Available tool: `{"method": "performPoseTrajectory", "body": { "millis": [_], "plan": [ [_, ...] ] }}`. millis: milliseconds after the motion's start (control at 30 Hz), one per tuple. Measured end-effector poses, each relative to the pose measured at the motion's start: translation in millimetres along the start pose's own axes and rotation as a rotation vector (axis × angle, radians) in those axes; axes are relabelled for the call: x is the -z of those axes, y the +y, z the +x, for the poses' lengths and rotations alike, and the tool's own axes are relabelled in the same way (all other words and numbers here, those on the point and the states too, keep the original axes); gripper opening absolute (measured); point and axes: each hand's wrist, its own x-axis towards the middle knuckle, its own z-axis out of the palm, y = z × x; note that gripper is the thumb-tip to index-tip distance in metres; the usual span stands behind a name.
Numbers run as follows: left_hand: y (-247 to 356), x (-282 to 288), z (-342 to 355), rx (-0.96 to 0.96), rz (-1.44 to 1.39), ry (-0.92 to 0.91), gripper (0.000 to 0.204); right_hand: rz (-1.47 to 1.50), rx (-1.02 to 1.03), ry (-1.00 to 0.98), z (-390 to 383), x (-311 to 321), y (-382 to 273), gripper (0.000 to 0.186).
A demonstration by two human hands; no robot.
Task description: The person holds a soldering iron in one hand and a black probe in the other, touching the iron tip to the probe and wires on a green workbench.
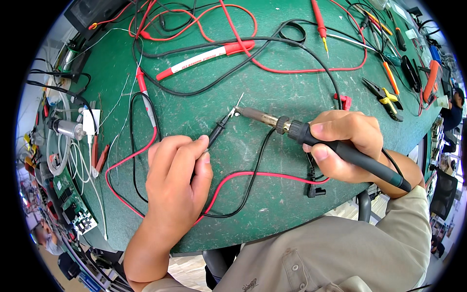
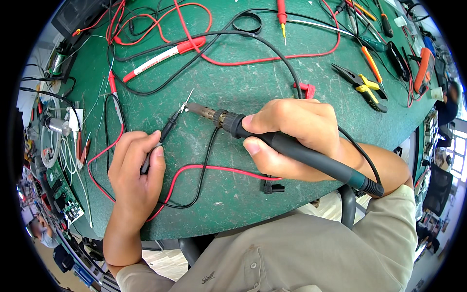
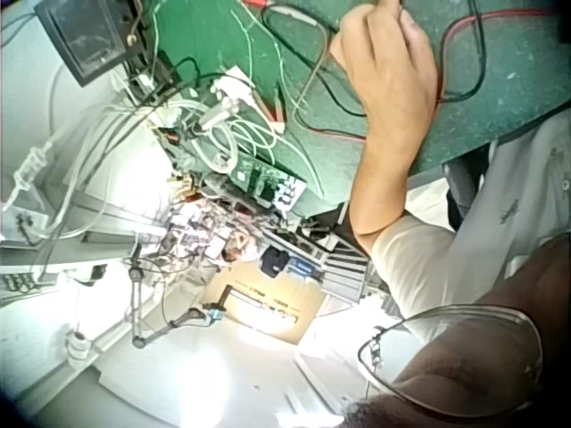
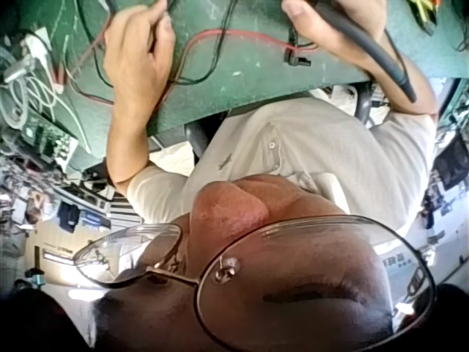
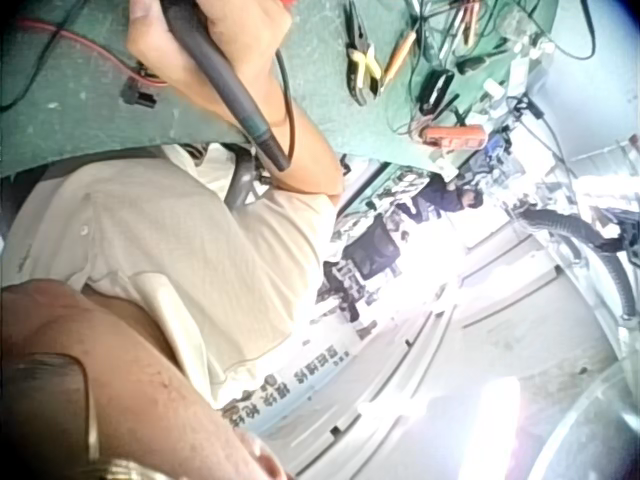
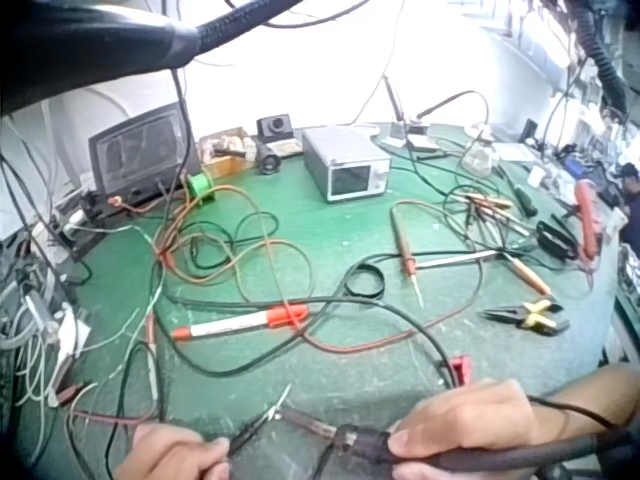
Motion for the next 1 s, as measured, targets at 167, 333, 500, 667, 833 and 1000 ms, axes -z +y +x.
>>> {"method": "performPoseTrajectory", "body": {
  "millis": [167,333,500,667,833,1000],
  "plan": [
    [2.2,0.6,-0.4,0.015,0.013,-0.005,0.032,0.005,0.008,0.024,-0.5,-3.0,1.4,0.021],
    [3.4,-1.0,0.1,0.01,0.022,0.009,0.033,0.047,-0.04,0.139,-2.6,-8.8,1.0,0.017],
    [5.4,-1.2,-0.5,-0.006,0.01,0.014,0.032,0.04,-0.033,0.141,-2.4,-8.8,0.7,0.017],
    [3.2,-0.6,1.9,-0.071,0.04,0.025,0.028,0.033,-0.02,0.147,-3.0,-9.4,2.1,0.017],
    [3.7,-0.7,-1.7,0.035,-0.006,0.002,0.033,0.039,-0.014,0.15,-2.9,-10.1,2.9,0.017],
    [3.3,0.7,-0.6,0.024,-0.022,0.006,0.031,0.049,0.004,0.145,-2.8,-8.5,2.5,0.017]
  ]
}}
